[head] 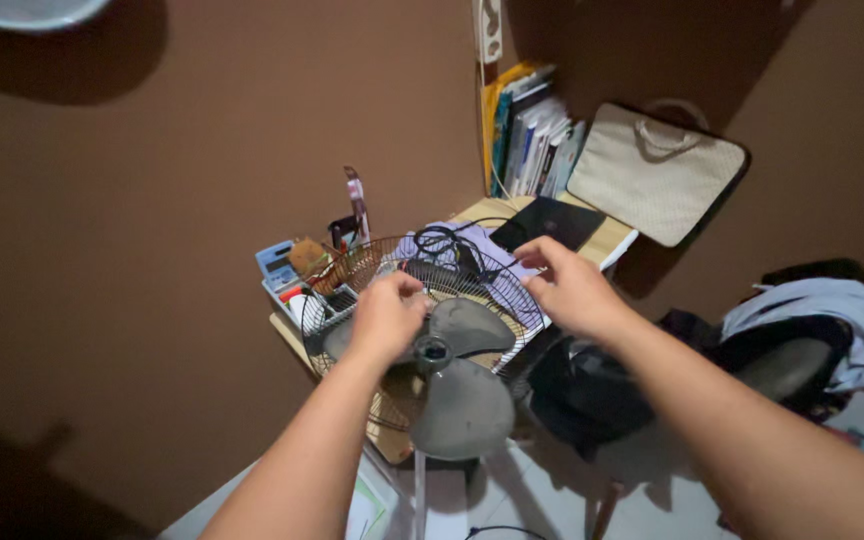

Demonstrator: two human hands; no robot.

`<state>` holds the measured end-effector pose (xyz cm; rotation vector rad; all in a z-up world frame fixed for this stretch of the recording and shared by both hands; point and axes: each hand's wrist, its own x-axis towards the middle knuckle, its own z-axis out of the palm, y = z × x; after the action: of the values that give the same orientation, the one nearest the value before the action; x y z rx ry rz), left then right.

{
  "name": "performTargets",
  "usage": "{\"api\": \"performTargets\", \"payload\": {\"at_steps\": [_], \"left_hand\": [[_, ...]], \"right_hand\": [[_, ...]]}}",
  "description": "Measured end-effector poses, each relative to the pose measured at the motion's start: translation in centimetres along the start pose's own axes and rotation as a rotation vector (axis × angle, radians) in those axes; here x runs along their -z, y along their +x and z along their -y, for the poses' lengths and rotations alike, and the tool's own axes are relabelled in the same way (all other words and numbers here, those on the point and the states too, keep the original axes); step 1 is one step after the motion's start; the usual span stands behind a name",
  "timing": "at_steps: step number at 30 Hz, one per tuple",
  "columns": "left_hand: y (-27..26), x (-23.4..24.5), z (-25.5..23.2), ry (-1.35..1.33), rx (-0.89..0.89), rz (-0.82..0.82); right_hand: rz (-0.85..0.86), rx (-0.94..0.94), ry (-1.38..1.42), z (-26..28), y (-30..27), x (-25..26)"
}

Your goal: The person removes the front grill of a standing electric fan, unscrews the black cap holding the blades, and takes the blade assembly off the motor shaft. They then place the blades back onto the shaft and tighten the cap to reattach them.

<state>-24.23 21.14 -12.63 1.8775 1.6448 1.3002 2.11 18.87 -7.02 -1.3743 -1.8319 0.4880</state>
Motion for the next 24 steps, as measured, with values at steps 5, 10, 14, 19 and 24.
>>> {"api": "performTargets", "payload": {"at_steps": [5, 10, 14, 19, 24], "left_hand": [[1.3, -3.1, 3.8, 0.043, 0.0, 0.191], [2.1, -5.2, 6.3, 0.282, 0.066, 0.457], [2.6, -6.2, 7.6, 0.437, 0.084, 0.641], [2.6, -8.4, 9.2, 0.501, 0.117, 0.783], [1.6, -9.7, 10.5, 0.52, 0.129, 0.85]], "right_hand": [[0.016, -0.064, -0.031, -3.2, 1.5, -4.0], [0.005, -0.019, -0.057, -6.7, 2.3, -7.0], [0.036, -0.133, -0.098, -7.9, 2.4, -8.8], [0.043, -0.143, -0.069, -8.5, 1.5, -10.1], [0.075, -0.238, -0.115, -8.5, 0.5, -10.0]]}}
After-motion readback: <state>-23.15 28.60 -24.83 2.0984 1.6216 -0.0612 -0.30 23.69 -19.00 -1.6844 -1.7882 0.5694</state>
